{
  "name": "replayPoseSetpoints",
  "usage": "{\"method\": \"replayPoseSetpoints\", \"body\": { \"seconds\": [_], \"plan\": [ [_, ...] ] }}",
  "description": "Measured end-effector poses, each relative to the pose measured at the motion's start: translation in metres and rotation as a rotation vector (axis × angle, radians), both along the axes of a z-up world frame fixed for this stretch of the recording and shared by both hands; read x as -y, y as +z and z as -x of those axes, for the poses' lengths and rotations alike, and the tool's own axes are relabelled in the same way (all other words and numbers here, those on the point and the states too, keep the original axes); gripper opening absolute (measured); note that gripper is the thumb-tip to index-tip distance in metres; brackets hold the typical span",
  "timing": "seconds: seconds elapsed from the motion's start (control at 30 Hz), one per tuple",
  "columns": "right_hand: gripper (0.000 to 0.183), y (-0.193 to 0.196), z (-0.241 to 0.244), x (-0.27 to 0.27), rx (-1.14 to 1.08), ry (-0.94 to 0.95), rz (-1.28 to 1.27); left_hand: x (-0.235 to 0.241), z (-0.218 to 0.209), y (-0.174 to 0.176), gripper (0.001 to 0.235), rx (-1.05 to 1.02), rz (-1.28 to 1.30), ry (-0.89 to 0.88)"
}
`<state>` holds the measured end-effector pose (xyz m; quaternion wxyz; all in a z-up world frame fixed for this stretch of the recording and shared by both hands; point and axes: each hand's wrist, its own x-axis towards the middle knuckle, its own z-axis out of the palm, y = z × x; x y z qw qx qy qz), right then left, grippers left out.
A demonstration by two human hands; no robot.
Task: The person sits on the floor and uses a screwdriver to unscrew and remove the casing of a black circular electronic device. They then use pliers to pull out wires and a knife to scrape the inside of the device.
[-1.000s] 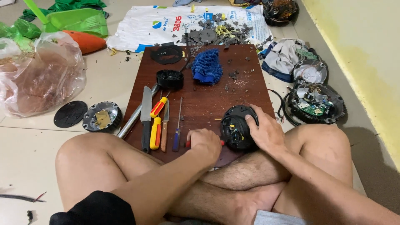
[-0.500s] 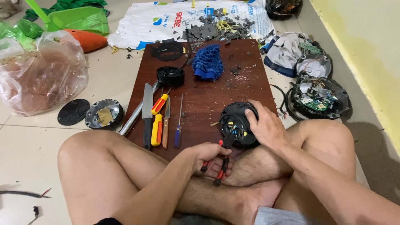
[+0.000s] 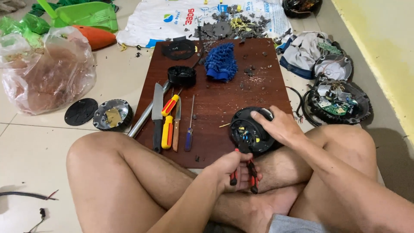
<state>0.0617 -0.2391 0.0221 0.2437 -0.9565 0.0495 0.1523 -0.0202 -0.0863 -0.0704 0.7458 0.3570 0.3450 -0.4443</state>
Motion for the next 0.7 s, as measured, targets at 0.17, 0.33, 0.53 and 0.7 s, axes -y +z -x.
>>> {"method": "replayPoseSetpoints", "body": {
  "seconds": [0.17,0.33,0.53,0.7],
  "plan": [
    [0.077,0.015,-0.01,-0.015,0.076,0.025,-0.052,-0.007,-0.012,-0.03,0.031,0.227,-0.076,-0.227],
    [0.062,-0.005,-0.029,-0.026,0.093,0.185,0.223,-0.005,0.0,-0.006,0.035,0.298,-0.158,-0.141],
    [0.05,-0.001,-0.013,-0.035,0.163,0.112,0.188,0.008,0.008,-0.011,0.037,0.3,-0.146,0.029],
    [0.055,-0.015,-0.02,-0.043,0.168,-0.156,0.159,0.028,0.028,0.016,0.046,0.353,-0.281,0.159]
  ]
}}
